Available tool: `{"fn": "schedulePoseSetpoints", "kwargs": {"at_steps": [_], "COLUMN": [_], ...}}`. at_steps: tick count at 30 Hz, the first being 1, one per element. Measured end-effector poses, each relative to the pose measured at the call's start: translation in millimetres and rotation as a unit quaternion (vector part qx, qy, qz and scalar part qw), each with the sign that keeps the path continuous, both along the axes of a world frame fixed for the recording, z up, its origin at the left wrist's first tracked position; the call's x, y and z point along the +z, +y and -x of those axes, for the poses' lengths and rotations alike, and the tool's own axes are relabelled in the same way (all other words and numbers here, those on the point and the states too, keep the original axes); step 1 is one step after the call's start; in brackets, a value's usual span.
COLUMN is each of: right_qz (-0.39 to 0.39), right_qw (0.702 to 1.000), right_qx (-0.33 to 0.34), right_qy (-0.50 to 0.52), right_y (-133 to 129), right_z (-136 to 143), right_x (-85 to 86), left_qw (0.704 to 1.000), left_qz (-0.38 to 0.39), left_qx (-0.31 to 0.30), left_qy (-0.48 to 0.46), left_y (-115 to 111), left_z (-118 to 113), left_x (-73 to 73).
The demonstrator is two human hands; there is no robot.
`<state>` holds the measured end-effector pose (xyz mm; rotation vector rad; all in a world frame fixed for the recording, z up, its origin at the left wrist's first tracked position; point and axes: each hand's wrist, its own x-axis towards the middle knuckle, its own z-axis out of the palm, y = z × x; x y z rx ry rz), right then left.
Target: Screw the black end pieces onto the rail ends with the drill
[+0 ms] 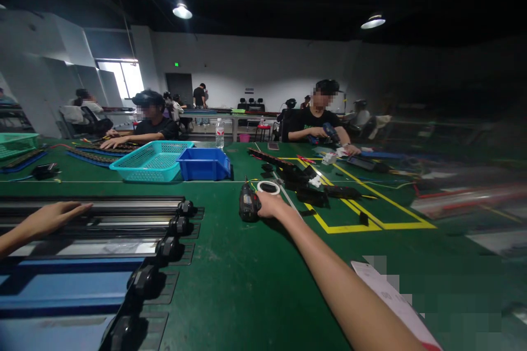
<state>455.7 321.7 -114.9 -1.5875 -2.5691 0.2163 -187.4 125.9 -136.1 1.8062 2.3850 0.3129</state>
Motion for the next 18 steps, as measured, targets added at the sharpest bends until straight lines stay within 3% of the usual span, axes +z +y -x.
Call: {"fn": "schedulePoseSetpoints", "kwargs": {"at_steps": [7,10,12,15,18], "right_qz": [-0.060,-0.056,-0.027,0.050,0.166], "right_qw": [0.998,0.995,0.985,0.930,0.809], "right_qx": [0.015,0.006,0.018,0.045,0.031], "right_qy": [0.031,0.083,0.169,0.361,0.563], "right_y": [-17.3,-16.3,-14.4,-13.5,-17.4], "right_z": [4.4,9.9,20.0,44.0,71.7], "right_x": [-8.1,-1.4,8.6,25.5,33.9], "left_qw": [1.000,1.000,1.000,1.000,1.000], "left_qz": [-0.001,0.007,0.009,0.008,-0.006], "left_qx": [0.008,0.002,0.006,0.017,0.027], "left_qy": [0.001,0.005,0.007,0.010,0.015], "left_y": [6.5,6.6,5.7,4.2,2.0], "left_z": [11.4,12.0,10.1,3.6,-10.8], "left_x": [-6.8,-6.5,-4.8,-0.8,4.4]}}
